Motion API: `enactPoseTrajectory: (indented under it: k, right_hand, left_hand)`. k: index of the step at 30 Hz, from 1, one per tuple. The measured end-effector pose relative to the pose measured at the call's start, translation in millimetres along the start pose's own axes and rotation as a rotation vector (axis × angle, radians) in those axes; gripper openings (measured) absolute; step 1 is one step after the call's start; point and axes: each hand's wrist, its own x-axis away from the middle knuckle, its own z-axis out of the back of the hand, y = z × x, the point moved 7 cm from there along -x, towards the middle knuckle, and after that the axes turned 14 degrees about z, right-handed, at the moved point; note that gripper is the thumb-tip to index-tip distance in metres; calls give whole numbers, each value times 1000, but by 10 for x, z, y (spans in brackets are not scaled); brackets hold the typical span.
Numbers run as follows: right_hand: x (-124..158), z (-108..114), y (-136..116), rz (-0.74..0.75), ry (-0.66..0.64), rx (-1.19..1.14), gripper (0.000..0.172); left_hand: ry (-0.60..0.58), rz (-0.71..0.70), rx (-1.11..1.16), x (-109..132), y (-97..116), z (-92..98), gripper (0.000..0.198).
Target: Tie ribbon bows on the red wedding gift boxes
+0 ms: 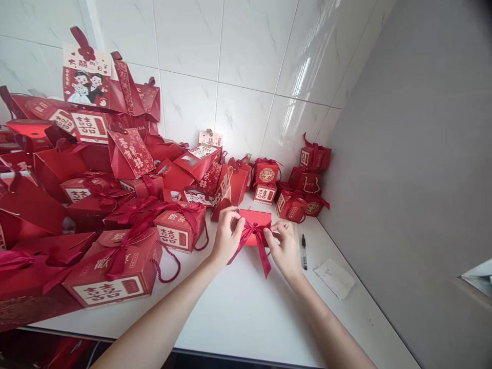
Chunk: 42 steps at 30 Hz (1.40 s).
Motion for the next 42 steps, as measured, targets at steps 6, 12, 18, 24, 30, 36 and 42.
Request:
enactPoseTrajectory:
  k: [6,12,18,24,30,36,42]
  right_hand:
    - [-11,-26,85,-110,18,-150,30]
    - [-24,-37,79,-161,5,-240,32]
    - [-8,-41,68,-154,18,-218,34]
    - [0,-22,24,-142,48,-152,37]
    - [17,-66,88,-269,-20,-289,41]
    - [-4,-35,64,-204,-46,-201,37]
    - [-17,12,35,-174,-10,-161,36]
  left_hand:
    - [-128,155,221,-34,-141,-96,9]
    - [-93,238,273,-57,-200,-72,11]
    - [-82,257,290,-41,-188,-71,6]
    - [-67,283,284,-29,-199,-68,6]
    - [-115,297,281,-35,-221,-86,10]
    - [-87,179,137,-35,-129,-57,18]
    - [-59,101,51,-39,-60,-37,19]
